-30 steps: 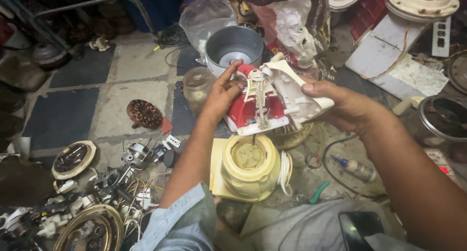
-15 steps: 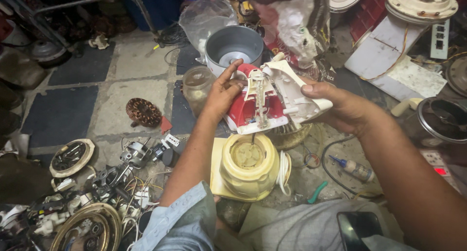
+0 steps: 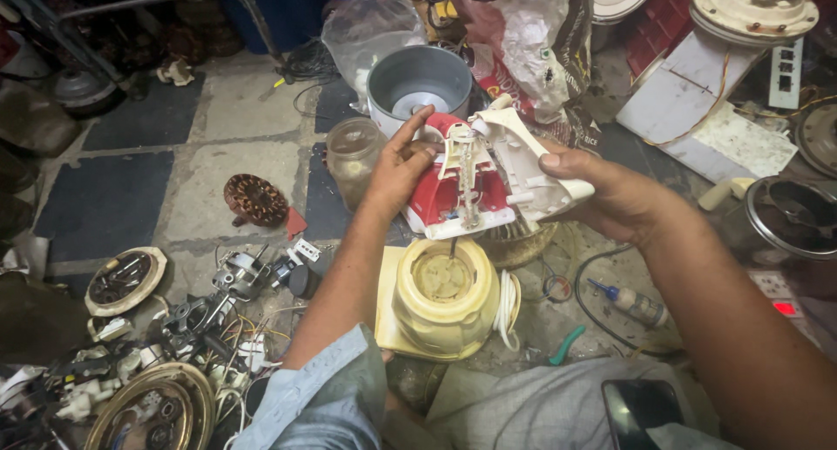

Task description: The person disassembles a red and white electric iron using a screwdriver, removes the bottom cover, inspects the internal components, and then reassembles the iron by replacing the cover and tightening the screws.

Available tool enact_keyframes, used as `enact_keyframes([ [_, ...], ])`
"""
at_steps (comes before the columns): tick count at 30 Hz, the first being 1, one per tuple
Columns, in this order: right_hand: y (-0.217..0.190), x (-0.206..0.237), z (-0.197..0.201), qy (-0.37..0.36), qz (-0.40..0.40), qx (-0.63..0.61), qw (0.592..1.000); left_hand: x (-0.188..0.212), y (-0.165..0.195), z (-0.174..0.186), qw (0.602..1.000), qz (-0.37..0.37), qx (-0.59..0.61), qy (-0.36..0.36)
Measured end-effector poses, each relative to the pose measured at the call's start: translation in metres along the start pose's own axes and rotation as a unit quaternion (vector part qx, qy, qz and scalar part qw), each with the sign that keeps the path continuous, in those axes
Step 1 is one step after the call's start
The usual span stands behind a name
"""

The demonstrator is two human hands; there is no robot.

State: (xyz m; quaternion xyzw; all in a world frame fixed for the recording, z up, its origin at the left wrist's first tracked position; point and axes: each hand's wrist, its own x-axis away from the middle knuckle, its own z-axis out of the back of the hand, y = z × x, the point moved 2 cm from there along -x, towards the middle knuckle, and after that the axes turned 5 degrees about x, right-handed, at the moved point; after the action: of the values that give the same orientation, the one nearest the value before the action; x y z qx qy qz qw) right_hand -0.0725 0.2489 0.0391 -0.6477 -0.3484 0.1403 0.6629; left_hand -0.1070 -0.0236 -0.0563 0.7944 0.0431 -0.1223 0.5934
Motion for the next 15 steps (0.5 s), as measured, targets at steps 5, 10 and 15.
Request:
enact_keyframes([
  [5, -0.002, 0.002, -0.004, -0.007, 0.009, -0.004, 1.000, 0.007, -0.009, 0.002, 0.999, -0.025, -0.005, 0.030],
  [10, 0.000, 0.005, -0.008, -0.009, 0.024, -0.004, 1.000, 0.010, -0.014, 0.001, 0.998, -0.035, -0.017, 0.049],
  [15, 0.008, 0.010, -0.005, -0.020, 0.018, -0.073, 0.997, -0.002, -0.004, -0.003, 0.989, 0.017, -0.138, 0.053],
])
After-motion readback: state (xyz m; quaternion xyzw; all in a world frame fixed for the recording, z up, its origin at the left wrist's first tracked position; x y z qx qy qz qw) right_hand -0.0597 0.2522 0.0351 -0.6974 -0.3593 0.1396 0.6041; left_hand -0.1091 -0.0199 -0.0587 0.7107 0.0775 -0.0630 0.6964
